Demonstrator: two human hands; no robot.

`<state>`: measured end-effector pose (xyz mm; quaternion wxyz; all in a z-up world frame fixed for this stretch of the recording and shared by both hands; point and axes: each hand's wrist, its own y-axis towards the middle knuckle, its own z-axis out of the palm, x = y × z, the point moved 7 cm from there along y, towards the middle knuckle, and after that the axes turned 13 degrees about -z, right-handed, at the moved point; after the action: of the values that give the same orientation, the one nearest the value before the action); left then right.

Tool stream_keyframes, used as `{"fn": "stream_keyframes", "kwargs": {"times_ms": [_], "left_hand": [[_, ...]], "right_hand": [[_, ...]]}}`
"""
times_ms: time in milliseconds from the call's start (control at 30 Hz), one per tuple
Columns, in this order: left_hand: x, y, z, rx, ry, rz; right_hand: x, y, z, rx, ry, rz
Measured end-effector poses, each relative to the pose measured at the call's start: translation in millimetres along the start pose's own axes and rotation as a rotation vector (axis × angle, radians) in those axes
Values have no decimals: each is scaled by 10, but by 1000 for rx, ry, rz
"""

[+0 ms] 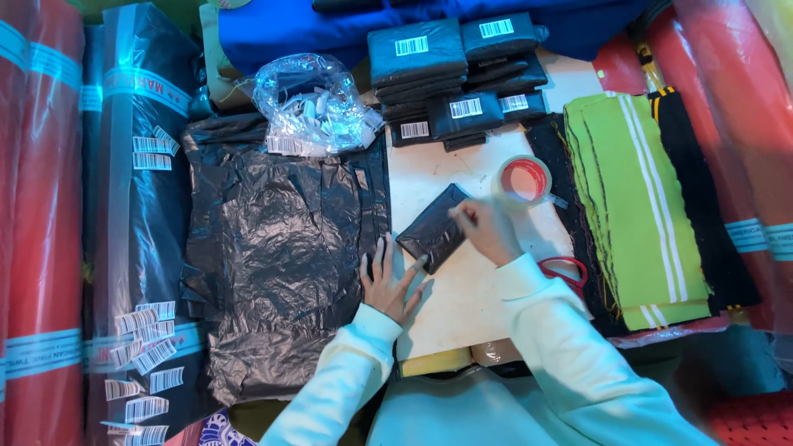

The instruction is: Packing and preparing items by taping a small black case and folding a green fabric runner.

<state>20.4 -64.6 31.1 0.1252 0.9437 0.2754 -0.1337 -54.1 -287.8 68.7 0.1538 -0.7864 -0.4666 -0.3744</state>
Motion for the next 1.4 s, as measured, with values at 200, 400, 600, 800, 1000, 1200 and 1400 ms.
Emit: {"fn": "stream_keyframes", "kwargs": {"times_ms": [200,400,600,800,1000,1200,1400], "left_hand": [[-65,75,59,78,-830,-501],[604,192,910,57,-1157,-779],[-134,352,-566,-176,-523,78],[-176,94,-337,44,-80,161],[-412,486,122,-207,-104,237],[-393,450,521,-109,12,256],[-212,446,635,20,-15,287]], "right_hand": [[114,-31,-259,-56,-85,-147],[-497,-170,11,-87,98,-73],[139,-521,-549,-31,46,-254],[52,-887,-490,184,-70,-242],[401,-585,27,6,-59,-518],[414,-587,356,-11,-497,-653],[86,-668,158,147,-592,-473]]}}
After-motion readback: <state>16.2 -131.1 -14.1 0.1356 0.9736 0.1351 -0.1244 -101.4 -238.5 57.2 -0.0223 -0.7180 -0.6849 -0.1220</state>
